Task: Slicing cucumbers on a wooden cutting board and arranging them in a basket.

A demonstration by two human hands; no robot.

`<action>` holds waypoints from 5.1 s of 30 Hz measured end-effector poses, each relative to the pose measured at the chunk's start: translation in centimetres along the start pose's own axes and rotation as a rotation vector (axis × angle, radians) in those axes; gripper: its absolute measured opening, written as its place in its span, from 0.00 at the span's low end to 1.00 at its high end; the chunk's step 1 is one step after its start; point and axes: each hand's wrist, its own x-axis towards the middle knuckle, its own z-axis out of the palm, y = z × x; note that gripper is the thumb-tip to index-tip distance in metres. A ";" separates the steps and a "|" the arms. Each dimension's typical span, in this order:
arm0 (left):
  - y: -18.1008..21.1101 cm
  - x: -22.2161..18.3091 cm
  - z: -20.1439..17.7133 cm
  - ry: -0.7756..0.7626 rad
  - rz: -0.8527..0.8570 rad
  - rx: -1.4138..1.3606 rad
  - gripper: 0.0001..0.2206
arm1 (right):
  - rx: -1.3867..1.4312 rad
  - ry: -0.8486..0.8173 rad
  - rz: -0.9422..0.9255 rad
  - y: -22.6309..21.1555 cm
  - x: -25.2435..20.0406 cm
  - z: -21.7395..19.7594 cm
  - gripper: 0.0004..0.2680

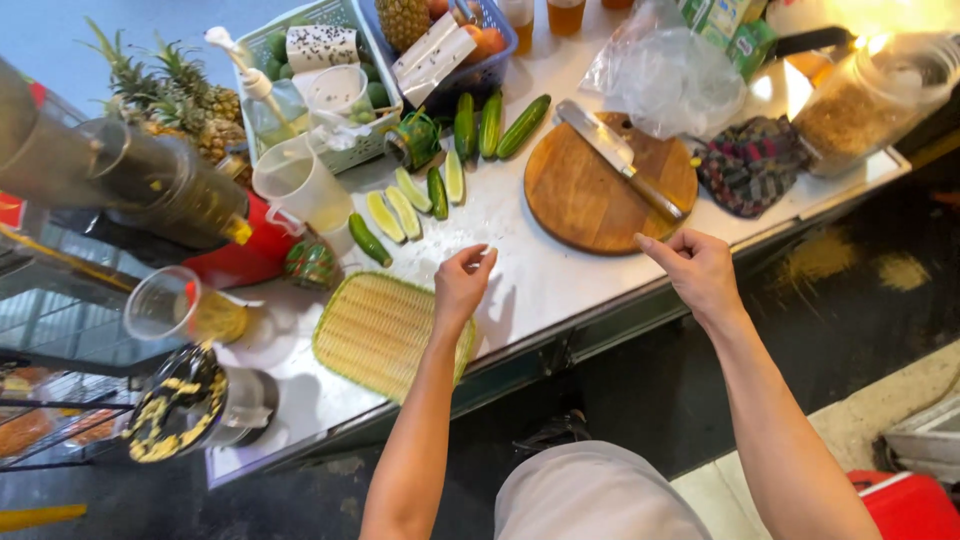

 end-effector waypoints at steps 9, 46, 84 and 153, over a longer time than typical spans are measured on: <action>-1.7 13.6 0.6 0.347 0.101 0.552 0.21 | -0.813 -0.057 -0.353 3.3 12.1 0.9 0.21; 6.0 27.4 11.8 0.071 -0.352 0.875 0.54 | -0.796 -0.266 -0.381 7.9 19.2 -1.2 0.21; 0.5 13.9 0.8 0.300 0.178 0.692 0.28 | -0.843 -0.185 -0.388 8.2 19.0 -0.6 0.18; 4.0 13.1 13.9 0.178 -0.107 0.404 0.28 | -0.764 0.068 -0.020 11.1 19.3 -10.1 0.20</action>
